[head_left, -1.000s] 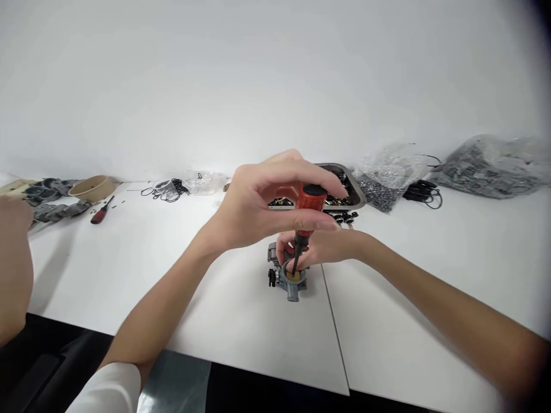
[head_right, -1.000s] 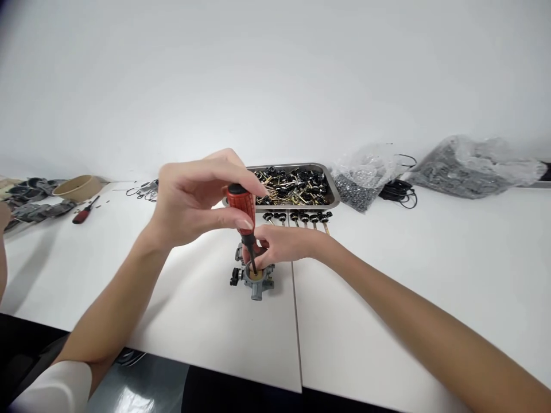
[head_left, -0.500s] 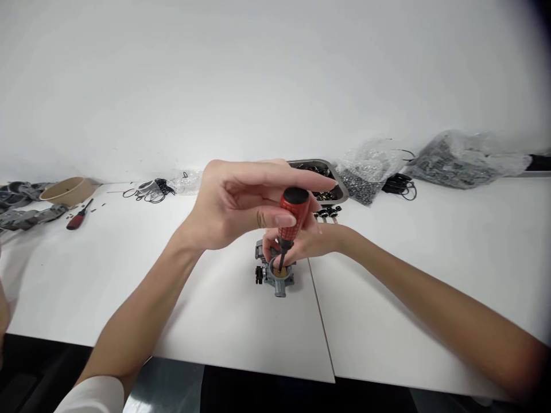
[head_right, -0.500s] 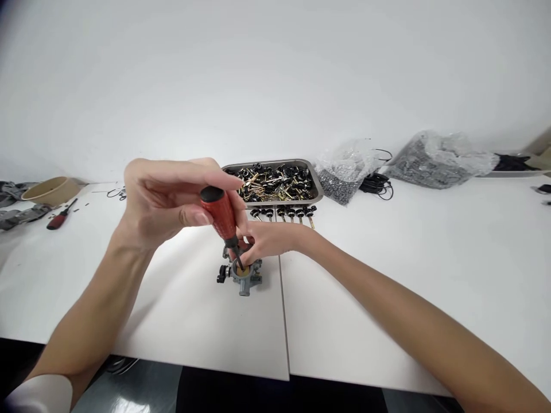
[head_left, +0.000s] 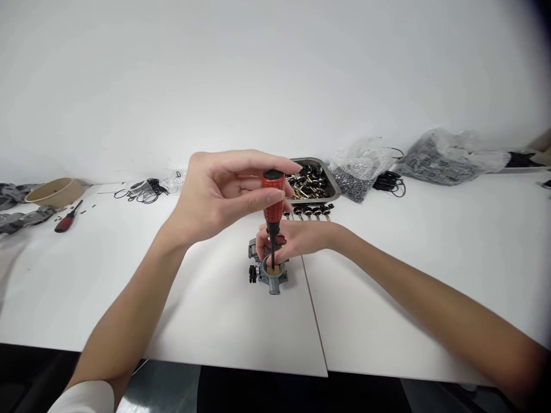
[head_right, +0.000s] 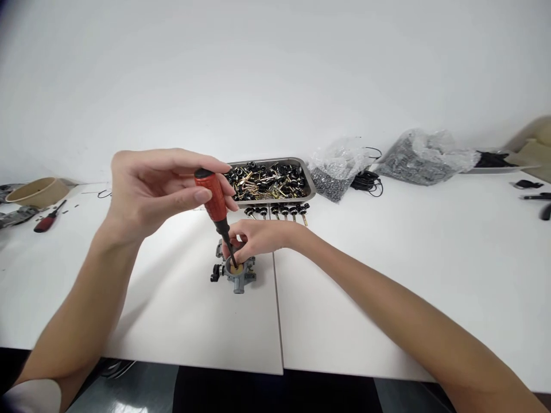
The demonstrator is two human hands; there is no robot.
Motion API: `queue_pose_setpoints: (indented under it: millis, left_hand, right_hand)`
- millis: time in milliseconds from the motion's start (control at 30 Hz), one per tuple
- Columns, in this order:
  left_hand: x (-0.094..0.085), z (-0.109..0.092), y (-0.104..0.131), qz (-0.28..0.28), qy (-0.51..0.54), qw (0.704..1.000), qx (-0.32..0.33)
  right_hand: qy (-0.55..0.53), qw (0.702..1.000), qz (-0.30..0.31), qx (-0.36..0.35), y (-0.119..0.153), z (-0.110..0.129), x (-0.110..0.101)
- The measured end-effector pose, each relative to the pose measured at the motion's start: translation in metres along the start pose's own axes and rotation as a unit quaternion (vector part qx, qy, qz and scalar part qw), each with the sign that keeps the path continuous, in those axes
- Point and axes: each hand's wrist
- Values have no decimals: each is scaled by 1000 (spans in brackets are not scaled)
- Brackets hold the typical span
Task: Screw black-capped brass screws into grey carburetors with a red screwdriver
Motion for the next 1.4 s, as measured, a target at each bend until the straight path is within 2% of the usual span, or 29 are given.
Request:
queue_pose_setpoints:
  millis: [167,300,433,533,700,833,1000,1200,1333,1400]
  left_hand:
    - [0,-3,-1,-14,-27,1000,3]
    - [6,-3,-3,-28,-4,1000,4]
    - [16,-5,-1,-23,64,996,-62]
    - [25,-10,0,-44,97,989,-103]
    - [39,-15,-1,-73,111,988,-78]
    - [42,-13,-6,-94,128,985,-73]
    - [35,-6,-11,-55,157,981,-101]
    - [27,3,-12,43,233,970,-55]
    - [28,1,-12,43,207,976,-57]
    - [31,-1,-11,36,191,979,-59]
  right_hand:
    - [8,1000,-3,-4,-1,-3,-1]
    - [11,1000,-2,-4,-1,-2,-1]
    - [1,1000,3,-7,-1,-2,-1]
    - [6,1000,4,-1,-1,-2,-1]
    - [20,1000,4,-4,-1,-2,-2]
    - [29,1000,3,-9,-1,-4,-3]
    - [31,999,5,-13,0,-5,-4]
    - [34,999,5,-14,-2,-7,-4]
    - [72,997,23,-28,3,-4,-9]
    - [76,994,31,-68,9,0,-12]
Point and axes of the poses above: each hand's wrist, its own y-axis away from the middle knuckle, its own x-axis out of the palm, z = x × y, and after that the axes turned 11 degrees about -y, right-handed
